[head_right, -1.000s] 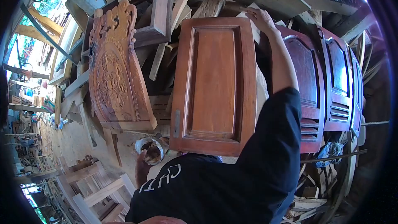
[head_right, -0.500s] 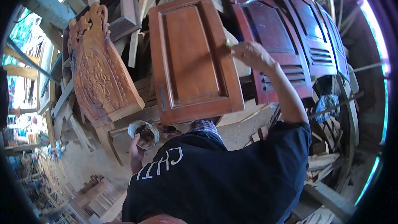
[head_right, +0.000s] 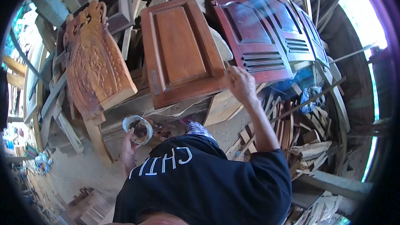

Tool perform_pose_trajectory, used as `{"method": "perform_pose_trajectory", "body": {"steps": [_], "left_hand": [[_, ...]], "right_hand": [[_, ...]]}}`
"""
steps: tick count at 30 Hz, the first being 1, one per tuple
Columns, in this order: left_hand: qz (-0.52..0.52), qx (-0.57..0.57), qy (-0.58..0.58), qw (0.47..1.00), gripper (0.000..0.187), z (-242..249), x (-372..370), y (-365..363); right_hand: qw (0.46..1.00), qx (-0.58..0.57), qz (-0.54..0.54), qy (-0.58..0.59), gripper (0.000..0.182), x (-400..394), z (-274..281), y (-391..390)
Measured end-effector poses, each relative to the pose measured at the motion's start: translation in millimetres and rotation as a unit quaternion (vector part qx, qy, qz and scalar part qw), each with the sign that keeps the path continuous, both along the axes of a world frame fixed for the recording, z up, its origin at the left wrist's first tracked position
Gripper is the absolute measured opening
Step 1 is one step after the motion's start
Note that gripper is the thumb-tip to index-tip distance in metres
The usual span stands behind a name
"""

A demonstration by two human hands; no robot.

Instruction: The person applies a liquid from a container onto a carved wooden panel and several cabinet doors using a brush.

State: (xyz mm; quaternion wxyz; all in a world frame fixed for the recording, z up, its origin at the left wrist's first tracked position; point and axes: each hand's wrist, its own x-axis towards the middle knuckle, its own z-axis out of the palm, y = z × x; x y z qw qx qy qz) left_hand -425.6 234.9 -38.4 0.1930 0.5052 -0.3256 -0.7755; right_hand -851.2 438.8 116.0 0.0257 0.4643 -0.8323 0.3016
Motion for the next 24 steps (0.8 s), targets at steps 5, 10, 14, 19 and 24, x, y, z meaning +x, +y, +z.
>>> {"method": "perform_pose_trajectory", "body": {"steps": [5,10,14,19,24], "left_hand": [[0.013,-0.012,0.036,0.999,0.057,-2.1,18.5,16.3],[0.05,-0.054,0.072,0.995,0.053,-11.0,40.6,29.7],[0.098,-0.055,0.061,0.992,0.052,-9.7,54.0,39.1],[0.142,-0.03,0.034,0.989,0.053,0.4,55.8,53.2],[0.19,0.018,-0.01,0.982,0.063,0.2,42.8,50.0]], "right_hand": [[0.994,-0.098,0.053,-0.022,0.011,90.7,-58.5,-91.6],[0.91,-0.08,0.144,-0.381,0.02,133.8,-76.3,-148.8],[0.922,-0.072,0.099,-0.366,0.022,49.5,-87.5,-121.2],[0.995,-0.085,-0.03,-0.048,0.023,-71.6,-46.8,-87.5],[0.975,0.094,0.171,-0.108,0.012,-10.3,-10.8,-118.6]]}}
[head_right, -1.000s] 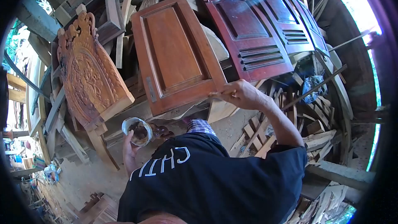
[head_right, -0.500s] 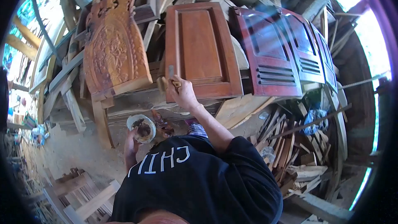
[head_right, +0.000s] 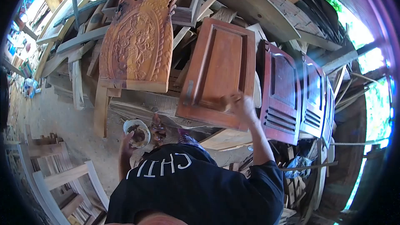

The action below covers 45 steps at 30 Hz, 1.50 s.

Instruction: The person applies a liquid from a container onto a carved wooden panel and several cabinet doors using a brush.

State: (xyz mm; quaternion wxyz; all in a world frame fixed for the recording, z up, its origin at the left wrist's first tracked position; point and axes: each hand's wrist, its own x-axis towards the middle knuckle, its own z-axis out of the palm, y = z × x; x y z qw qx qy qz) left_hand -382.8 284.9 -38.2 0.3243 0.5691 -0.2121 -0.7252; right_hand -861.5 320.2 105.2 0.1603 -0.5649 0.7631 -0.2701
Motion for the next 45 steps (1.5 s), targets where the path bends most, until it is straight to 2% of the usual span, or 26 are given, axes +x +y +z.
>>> {"method": "perform_pose_trajectory", "body": {"steps": [4,6,7,9,10,11,12,15,16,18,21,22,24,25,26,30,33,35,37,38,40,41,42,43,44,45], "left_hand": [[0.015,-0.031,0.009,0.999,0.066,-17.0,-11.4,-8.5],[0.032,-0.04,0.006,0.999,0.066,-2.5,-22.9,-4.5],[0.051,-0.052,0.003,0.997,0.066,6.1,-34.1,-6.9],[0.075,-0.044,-0.021,0.996,0.066,8.7,-40.3,1.5],[0.088,-0.033,-0.042,0.995,0.067,9.3,-42.9,6.1],[0.096,-0.033,-0.049,0.994,0.067,10.2,-46.4,9.8],[0.103,-0.01,-0.056,0.993,0.067,11.7,-49.8,14.5],[0.1,0.023,-0.065,0.993,0.069,15.2,-51.9,28.2],[0.106,0.027,-0.067,0.992,0.069,17.5,-54.9,30.2],[0.117,0.043,-0.077,0.989,0.069,25.6,-65.1,31.7],[0.09,0.039,-0.067,0.993,0.068,22.2,-69.4,22.0],[0.086,0.041,-0.067,0.993,0.068,23.2,-72.3,17.3],[0.065,0.03,-0.072,0.995,0.069,28.0,-77.4,5.3],[0.064,0.029,-0.073,0.995,0.069,32.2,-80.9,-0.5],[0.065,0.017,-0.077,0.995,0.069,36.6,-84.8,-5.0],[0.066,-0.015,-0.088,0.994,0.07,34.6,-85.6,-5.7],[0.065,0.017,-0.126,0.99,0.07,29.0,-85.1,-0.7],[0.061,0.027,-0.134,0.989,0.07,33.5,-90.0,-2.3],[0.057,0.04,-0.142,0.987,0.07,35.8,-94.6,-2.2],[0.059,0.034,-0.132,0.989,0.07,36.4,-96.0,-2.8],[0.068,0.026,-0.122,0.99,0.07,36.5,-96.4,-2.6],[0.072,0.013,-0.11,0.991,0.07,35.0,-96.3,-1.2],[0.076,-0.001,-0.098,0.992,0.07,33.3,-95.9,-0.1],[0.081,-0.003,-0.098,0.992,0.07,31.8,-95.0,1.6],[0.09,0.01,-0.105,0.99,0.073,29.7,-94.1,3.5],[0.097,0.023,-0.112,0.989,0.075,28.1,-93.9,5.6]], "right_hand": [[0.972,0.101,0.154,-0.145,0.014,6.0,-1.3,-63.6],[0.975,0.054,0.178,-0.12,0.014,-23.2,-2.6,-115.3],[0.98,0.028,0.124,-0.154,0.014,-68.9,-24.6,-176.3],[0.994,-0.039,0.083,-0.067,0.011,-125.9,-52.1,-248.4],[0.981,-0.169,0.069,0.062,0.015,-165.3,-86.1,-291.2],[0.991,-0.109,0.03,0.07,0.017,-160.6,-62.7,-305.9],[0.974,-0.183,0.116,0.062,0.019,-171.4,-64.6,-328.2],[0.966,-0.176,0.074,0.177,0.023,-164.9,-80.9,-353.3],[0.967,-0.171,0.074,0.172,0.023,-148.8,-80.7,-351.0],[0.965,-0.118,0.175,0.155,0.024,-108.6,-74.6,-344.9],[0.977,-0.082,0.181,0.076,0.026,-88.6,-43.5,-326.7],[0.982,-0.126,0.132,-0.046,0.032,-104.2,-53.4,-334.2],[0.988,-0.13,0.021,0.085,0.034,-147.1,-56.0,-344.2],[0.967,-0.095,-0.053,0.231,0.034,-160.0,-47.5,-341.9],[0.948,-0.063,-0.078,0.303,0.035,-191.3,-61.9,-345.3],[0.95,-0.043,-0.127,0.281,0.034,-207.0,-63.9,-337.3],[0.967,-0.079,-0.077,0.229,0.036,-186.4,-72.6,-350.9],[0.984,-0.175,-0.024,-0.011,0.038,-161.1,-72.5,-363.8],[0.959,-0.142,-0.026,-0.243,0.039,-145.6,-75.7,-375.9],[0.936,-0.153,-0.056,-0.313,0.028,-144.1,-73.8,-375.7],[0.986,-0.124,-0.072,-0.083,0.03,-188.4,-86.0,-382.4],[0.923,-0.285,-0.043,0.254,0.029,-231.8,-116.3,-391.8],[0.966,-0.143,-0.119,0.178,0.028,-238.8,-94.6,-375.0],[0.94,-0.132,-0.159,0.272,0.027,-259.2,-93.1,-370.8],[0.938,-0.163,-0.206,0.226,0.025,-276.2,-93.6,-368.7],[0.94,-0.095,-0.24,0.222,0.022,-272.1,-67.5,-357.0]]}}
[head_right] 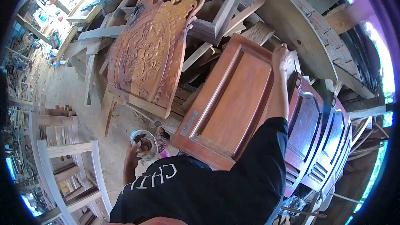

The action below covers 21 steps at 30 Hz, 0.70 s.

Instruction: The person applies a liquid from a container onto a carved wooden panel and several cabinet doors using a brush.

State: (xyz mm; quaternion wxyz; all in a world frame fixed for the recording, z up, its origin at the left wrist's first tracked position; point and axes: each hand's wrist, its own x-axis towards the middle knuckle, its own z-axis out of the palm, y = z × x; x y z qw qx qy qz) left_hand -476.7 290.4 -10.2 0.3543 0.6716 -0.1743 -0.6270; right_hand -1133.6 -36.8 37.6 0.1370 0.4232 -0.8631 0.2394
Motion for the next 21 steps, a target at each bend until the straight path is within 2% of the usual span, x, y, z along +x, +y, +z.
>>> {"method": "perform_pose_trajectory", "body": {"steps": [2,3,5,7,9,10,11,12,15,17,18,20,21], "left_hand": [[0.005,0.006,-0.006,1.0,0.076,-2.7,-0.6,3.4],[0.006,0.015,-0.014,1.0,0.076,-3.0,-1.3,3.3],[0.003,0.01,-0.012,1.0,0.076,-0.1,-5.3,0.4],[-0.005,0.008,-0.011,1.0,0.076,1.3,-9.4,-4.7],[-0.013,0.013,-0.015,1.0,0.075,1.1,-13.3,-10.8],[-0.019,0.015,-0.017,1.0,0.075,0.5,-15.1,-13.3],[-0.025,0.002,0.001,1.0,0.074,-0.2,-16.4,-16.1],[-0.031,-0.011,0.019,0.999,0.074,-0.5,-17.1,-18.9],[-0.035,-0.039,0.014,0.999,0.072,-1.7,-20.0,-22.4],[-0.041,-0.036,0.016,0.998,0.071,-2.8,-19.8,-22.5],[-0.048,-0.033,0.017,0.998,0.07,-1.2,-20.8,-22.9],[-0.056,-0.026,0.014,0.998,0.068,3.2,-23.6,-23.6],[-0.061,-0.025,0.009,0.998,0.067,5.4,-24.8,-24.7]], "right_hand": [[0.994,-0.039,0.03,0.098,0.023,-11.8,-3.2,0.6],[0.994,-0.041,0.03,0.097,0.023,-11.2,-14.9,-5.6],[0.99,0.076,0.069,0.098,0.026,-12.3,-41.4,-22.4],[0.986,0.159,0.052,0.011,0.03,41.6,-24.7,-35.8],[0.972,-0.002,0.234,0.003,0.033,89.2,-19.8,-40.3],[0.975,-0.02,0.183,-0.127,0.035,111.6,-9.1,-48.0],[0.969,-0.017,0.164,-0.182,0.034,130.8,8.7,-47.2],[0.942,-0.038,0.217,-0.255,0.035,129.4,6.0,-57.5],[0.952,-0.041,0.215,-0.215,0.033,113.7,-3.2,-58.5],[0.955,-0.071,0.28,-0.071,0.022,100.2,-9.2,-51.7],[0.955,-0.066,0.279,-0.071,0.022,100.3,-13.8,-45.3],[0.897,-0.015,0.44,-0.034,0.019,101.5,-26.1,-27.0],[0.877,-0.018,0.479,-0.019,0.019,111.0,-31.9,-18.7]]}}
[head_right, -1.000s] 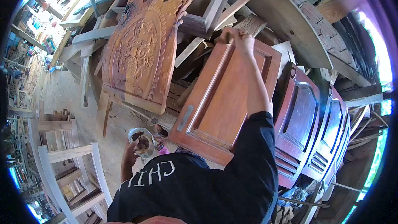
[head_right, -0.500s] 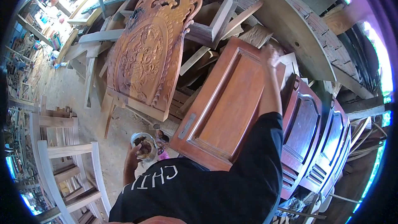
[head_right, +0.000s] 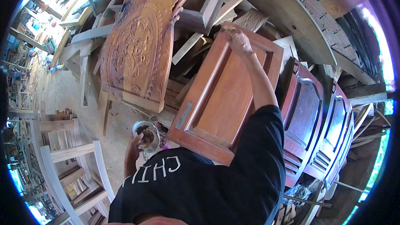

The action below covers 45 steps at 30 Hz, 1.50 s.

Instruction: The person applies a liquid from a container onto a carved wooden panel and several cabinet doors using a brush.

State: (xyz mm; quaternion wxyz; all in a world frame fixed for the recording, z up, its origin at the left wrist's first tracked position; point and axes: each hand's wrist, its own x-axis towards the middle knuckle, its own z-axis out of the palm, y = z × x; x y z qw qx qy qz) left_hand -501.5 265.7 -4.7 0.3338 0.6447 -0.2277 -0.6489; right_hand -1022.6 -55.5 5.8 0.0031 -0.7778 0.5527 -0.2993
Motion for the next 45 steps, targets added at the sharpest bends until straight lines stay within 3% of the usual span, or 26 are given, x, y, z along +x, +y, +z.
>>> {"method": "perform_pose_trajectory", "body": {"steps": [1,3,5,7,9,12,14,15,17,19,20,21,22,23,25,29,31,35,45], "left_hand": [[0.002,0.008,0.001,1.0,0.067,-1.5,1.0,-0.7],[-0.005,-0.002,0.006,1.0,0.068,-6.4,4.1,-2.5],[0.005,0.008,-0.004,1.0,0.07,-4.4,4.1,-4.4],[0.013,0.011,-0.012,1.0,0.072,-10.0,9.0,-4.6],[0.015,0.016,-0.002,1.0,0.073,-10.6,12.0,-5.5],[-0.001,0.005,0.016,1.0,0.068,-4.1,14.2,-7.0],[0.007,0.013,0.003,1.0,0.068,-3.5,16.6,-7.3],[0.009,0.01,0.005,1.0,0.068,-5.6,19.3,-6.6],[0.008,0.013,-0.008,1.0,0.067,-10.7,25.3,-2.6],[0.018,0.015,-0.015,1.0,0.068,-8.1,26.4,1.5],[0.025,0.02,-0.021,0.999,0.068,-6.5,26.1,2.5],[0.027,0.021,-0.022,0.999,0.068,-5.2,25.4,3.5],[0.029,0.022,-0.016,0.999,0.068,-4.0,24.8,5.9],[0.029,0.024,-0.01,0.999,0.069,-3.0,24.9,10.3],[0.023,0.028,-0.009,0.999,0.069,-5.9,26.3,16.4],[0.012,0.015,0.015,1.0,0.068,-11.4,32.5,21.0],[0.009,0.016,0.014,1.0,0.069,-12.6,35.6,20.6],[-0.011,0.022,-0.006,1.0,0.071,-18.5,44.0,18.0],[-0.099,-0.013,0.064,0.993,0.072,-16.6,63.3,-1.1]], "right_hand": [[1.0,0.008,0.002,0.001,0.019,23.7,18.8,22.6],[0.986,0.158,0.005,0.042,0.018,66.6,54.0,79.6],[0.985,0.094,0.125,0.071,0.02,89.5,49.0,119.0],[0.968,0.13,0.159,0.145,0.019,118.4,46.6,167.9],[0.961,0.128,0.244,0.026,0.017,150.6,66.3,208.8],[0.94,0.153,0.305,-0.014,0.016,191.2,89.8,250.6],[0.83,0.393,0.326,-0.224,0.019,205.6,95.0,258.6],[0.831,0.392,0.329,-0.221,0.019,201.6,93.6,251.9],[0.776,0.483,0.298,-0.274,0.025,175.5,79.9,222.0],[0.824,0.4,0.288,-0.28,0.018,107.2,36.9,164.5],[0.876,0.406,0.106,-0.238,0.018,87.8,60.9,138.1],[0.891,0.385,-0.02,-0.24,0.017,66.8,74.3,108.1],[0.937,0.297,0.027,-0.182,0.016,40.2,92.6,83.6],[0.993,0.065,-0.05,-0.087,0.017,15.8,67.2,58.4],[0.987,0.089,-0.135,-0.019,0.021,-13.3,60.2,26.2],[0.989,0.075,-0.101,-0.076,0.022,8.7,17.9,35.3],[0.994,-0.019,-0.039,0.103,0.01,44.1,6.6,66.7],[0.985,0.085,0.025,0.151,0.01,125.7,43.6,167.7],[0.971,0.226,0.071,-0.042,0.007,223.4,99.8,344.0]]}}
